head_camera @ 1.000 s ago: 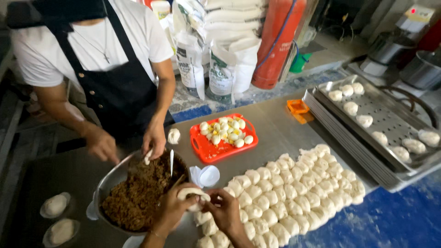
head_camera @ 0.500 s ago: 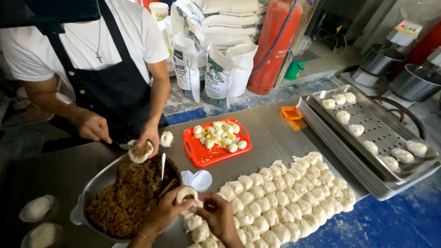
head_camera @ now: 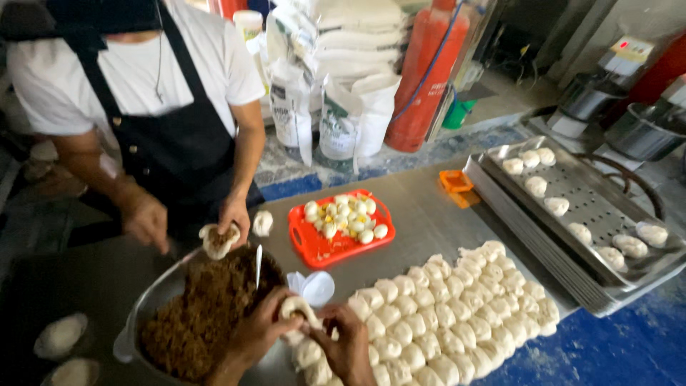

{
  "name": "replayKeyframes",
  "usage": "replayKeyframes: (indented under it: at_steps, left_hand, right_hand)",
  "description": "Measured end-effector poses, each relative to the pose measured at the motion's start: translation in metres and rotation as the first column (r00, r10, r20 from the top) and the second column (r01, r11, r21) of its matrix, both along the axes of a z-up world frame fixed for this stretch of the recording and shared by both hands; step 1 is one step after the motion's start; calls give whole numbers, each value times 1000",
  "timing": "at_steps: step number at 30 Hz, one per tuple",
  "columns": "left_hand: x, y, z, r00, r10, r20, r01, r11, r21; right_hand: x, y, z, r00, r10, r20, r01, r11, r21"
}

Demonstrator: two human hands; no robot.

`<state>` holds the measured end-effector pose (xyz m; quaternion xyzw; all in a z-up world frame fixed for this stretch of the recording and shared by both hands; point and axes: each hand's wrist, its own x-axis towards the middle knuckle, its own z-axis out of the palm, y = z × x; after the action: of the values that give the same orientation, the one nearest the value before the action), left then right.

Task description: The person prepares stuffed dough buns by manually flattening dough pieces, wrapping them around a savory meat filling and boiled egg slices, and then placing the assembled items into paper liners on a commercial workspace.

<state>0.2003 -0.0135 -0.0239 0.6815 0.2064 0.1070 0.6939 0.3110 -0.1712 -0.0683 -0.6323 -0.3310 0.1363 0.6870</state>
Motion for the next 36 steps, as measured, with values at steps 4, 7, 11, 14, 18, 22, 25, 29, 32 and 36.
replayKeyframes:
  at_steps: [4,7,11,14,18,22,25,29,32,36]
  left_hand:
    - [0,-3,-3,1000,26,5,-26,977,212]
    - [-2,-6,-8,999,26,-37,-16,971,240]
    - [2,-9,-8,998,-2,-56,13,979,202]
    - [5,-8,-5,997,-19,-70,32,981,189]
    - [2,-9,-10,996,74,-57,-59,969,242]
    - [15,0,-8,980,32,195,57,901,-430]
    - [17,1,-18,957,73,281,101,823,-558]
    - [41,4,-27,938,95,335,-4,965,-263]
    - [47,-5,-32,931,233,282,-187,966,-181]
    - [48,-11,-46,927,311,212,-204,889,-411]
  right_hand:
    - [-4,0,4,960,64,-271,-80,996,-49]
    - [-10,-4,7,991,65,-120,-76,993,-87]
    - [-8,-7,11,979,-21,204,39,996,-86]
    - [-4,-5,8,1000,12,-10,-13,996,-84]
    - [-2,-11,-2,983,16,-182,-55,975,-213]
    - [17,-5,10,985,56,-164,-53,998,21]
    - [25,-10,15,961,-21,274,12,999,32]
    - [39,-2,25,953,63,-295,-54,998,38]
    - [30,-2,32,993,25,-114,-25,1000,4]
    - [25,-5,27,954,-97,283,69,992,108]
